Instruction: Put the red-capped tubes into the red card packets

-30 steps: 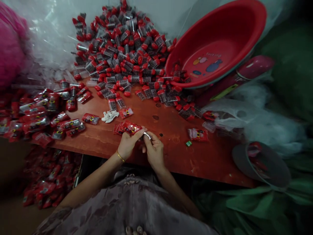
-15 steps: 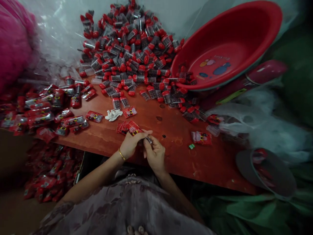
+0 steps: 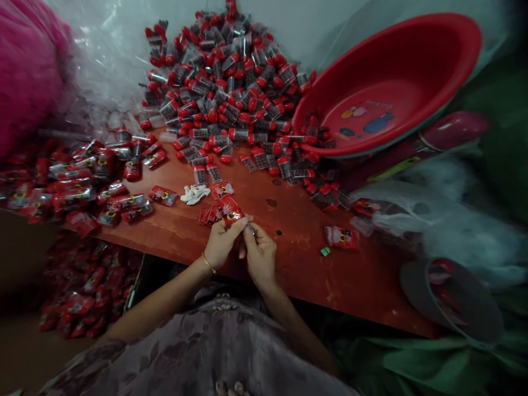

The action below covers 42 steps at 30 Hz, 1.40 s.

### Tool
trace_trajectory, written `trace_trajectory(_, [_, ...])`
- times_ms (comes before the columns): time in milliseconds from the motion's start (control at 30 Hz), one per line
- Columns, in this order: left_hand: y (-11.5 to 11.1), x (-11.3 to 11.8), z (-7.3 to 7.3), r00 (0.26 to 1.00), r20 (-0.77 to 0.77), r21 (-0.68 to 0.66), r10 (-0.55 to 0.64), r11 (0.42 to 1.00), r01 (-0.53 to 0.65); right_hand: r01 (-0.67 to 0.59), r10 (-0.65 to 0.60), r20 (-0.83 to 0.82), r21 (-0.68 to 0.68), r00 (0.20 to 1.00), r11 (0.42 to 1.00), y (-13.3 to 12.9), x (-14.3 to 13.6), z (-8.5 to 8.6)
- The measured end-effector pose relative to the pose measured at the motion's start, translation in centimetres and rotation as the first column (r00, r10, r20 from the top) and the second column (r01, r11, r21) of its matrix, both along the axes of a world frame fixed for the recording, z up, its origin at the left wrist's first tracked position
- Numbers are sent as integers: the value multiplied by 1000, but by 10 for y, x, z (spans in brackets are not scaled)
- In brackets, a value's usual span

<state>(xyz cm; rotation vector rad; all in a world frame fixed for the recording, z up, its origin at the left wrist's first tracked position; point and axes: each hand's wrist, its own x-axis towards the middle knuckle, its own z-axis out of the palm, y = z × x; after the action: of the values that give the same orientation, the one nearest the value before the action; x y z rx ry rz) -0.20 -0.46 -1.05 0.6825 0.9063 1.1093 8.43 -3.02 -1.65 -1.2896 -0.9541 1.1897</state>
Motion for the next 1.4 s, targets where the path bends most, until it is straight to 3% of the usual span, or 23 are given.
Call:
trace_trajectory(133, [6,-7,6,999,48,-54,-16,998,18,-116,118,-86,23,989,993,5,4,-7])
trace_trajectory(267, [7,-13,12,994,95,-120,60,992,-49,-242,250,-132,70,959,968,4,11,-10])
trace_trajectory(467, [-3,-9,7,994,105,-81,-27,996,35,-154,152,45,61,987,986,2,10,-11])
trace_trajectory(700, [-7,-10,4,988,136,-149,-80,984,100,-124,124,7,78,992,989,15,9,-17])
trace_trajectory(867, [-12,-23,0,965,232,-239,-119,955,175,-81,49,233,131,971,988,21,-1,-19])
trace_trajectory(967, [-12,-44,-2,964,203,-303,-172,925,229,-162,43,539,176,841,971,25,-8,-18])
trace_trajectory(1033, [-7,-66,0,974,154,-332,-168,920,211,-244,-11,739,236,673,941,33,0,-14])
trace_trajectory(1100, [3,-95,5,992,97,-344,-81,933,109,-235,-125,868,265,481,935,49,26,-7])
trace_trajectory(1167, [15,-127,13,993,-7,-402,118,909,-111,-53,-225,937,248,267,967,69,68,0])
trace_trajectory(1233, [28,-157,22,937,-115,-447,330,825,-345,193,-254,965,239,59,952,91,117,4])
trace_trajectory(1267, [34,-169,25,891,-156,-448,426,774,-448,300,-241,971,231,-4,926,102,141,5])
trace_trajectory(1333, [45,-188,26,859,-168,-433,484,747,-505,446,-167,986,154,-10,882,122,180,5])
trace_trajectory(1400, [55,-199,23,818,-196,-380,541,727,-572,489,-46,996,2,77,872,136,202,3])
